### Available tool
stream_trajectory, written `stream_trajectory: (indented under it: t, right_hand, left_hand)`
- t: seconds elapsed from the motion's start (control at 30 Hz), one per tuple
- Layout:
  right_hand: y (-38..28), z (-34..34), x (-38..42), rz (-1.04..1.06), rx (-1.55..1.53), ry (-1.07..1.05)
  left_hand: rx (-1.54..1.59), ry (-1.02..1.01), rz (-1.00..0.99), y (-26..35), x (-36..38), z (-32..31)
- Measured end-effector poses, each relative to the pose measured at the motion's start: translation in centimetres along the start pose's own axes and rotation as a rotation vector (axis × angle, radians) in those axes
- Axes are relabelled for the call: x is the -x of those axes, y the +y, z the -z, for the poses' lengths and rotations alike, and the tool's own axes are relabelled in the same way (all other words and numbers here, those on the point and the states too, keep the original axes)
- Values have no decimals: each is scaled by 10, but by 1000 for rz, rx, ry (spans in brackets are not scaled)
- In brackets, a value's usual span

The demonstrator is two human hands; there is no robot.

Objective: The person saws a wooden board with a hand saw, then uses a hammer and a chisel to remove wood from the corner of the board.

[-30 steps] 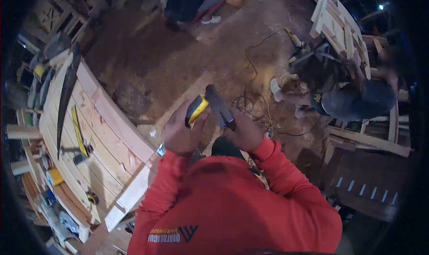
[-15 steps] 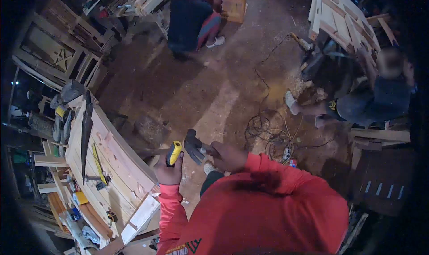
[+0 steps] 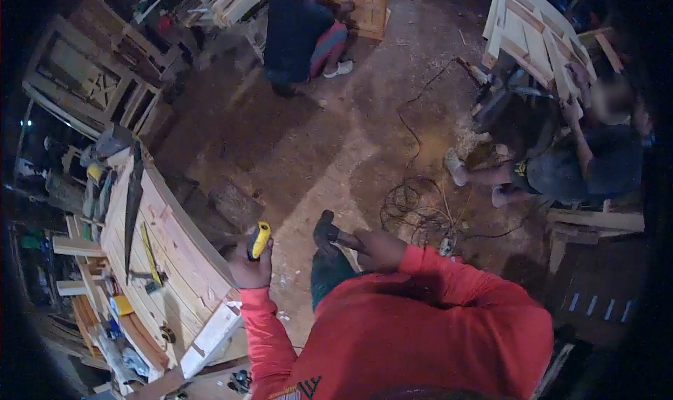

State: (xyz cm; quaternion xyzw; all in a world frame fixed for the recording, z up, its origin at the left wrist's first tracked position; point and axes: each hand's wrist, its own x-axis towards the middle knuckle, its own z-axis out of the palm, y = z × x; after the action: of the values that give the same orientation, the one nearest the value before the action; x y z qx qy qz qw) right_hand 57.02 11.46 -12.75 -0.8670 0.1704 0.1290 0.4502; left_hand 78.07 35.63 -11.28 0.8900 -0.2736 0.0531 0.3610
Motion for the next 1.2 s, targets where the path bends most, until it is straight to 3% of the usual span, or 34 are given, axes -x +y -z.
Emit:
stream_trajectory:
  t: [0.3,0.4,0.47,0.6,0.63,0.73,0.83,0.9,0.97,1.03,1.1,1.17,1.2]
  right_hand:
    - [-18,9,5,154,-15,28]
    - [-11,7,10,55,-106,111]
    - [-7,16,5,20,-122,148]
    - [-10,55,2,40,94,496]
    - [-18,71,-3,187,-114,467]
    - [43,127,-25,120,-973,472]
    - [29,129,-45,414,69,615]
    - [43,95,-62,418,-172,479]
    - [13,28,-69,267,-485,293]
    - [-78,-11,-56,150,184,245]
    - [-43,15,-72,3,-504,310]
    - [-20,64,-65,21,-718,347]
    - [-28,73,-62,123,-445,388]
  left_hand:
    - [-140,-3,-33,-9,-1,-1]
    - [-183,-31,56,-1,1,1]
    - [-181,15,13,-11,2,-1]
    - [-124,-13,54,-15,2,-9]
    - [-125,-26,49,-18,2,-9]
    - [-153,-129,149,0,0,6]
    - [-165,-125,126,-9,-2,4]
    - [-142,-100,132,-10,-1,0]
    - [-156,-138,136,-7,-3,3]
    - [-141,-136,105,-8,-4,3]
    - [-100,-80,57,-14,-1,-1]
    - [-116,-169,110,-9,-1,4]
    - [-128,-207,130,-8,-4,9]
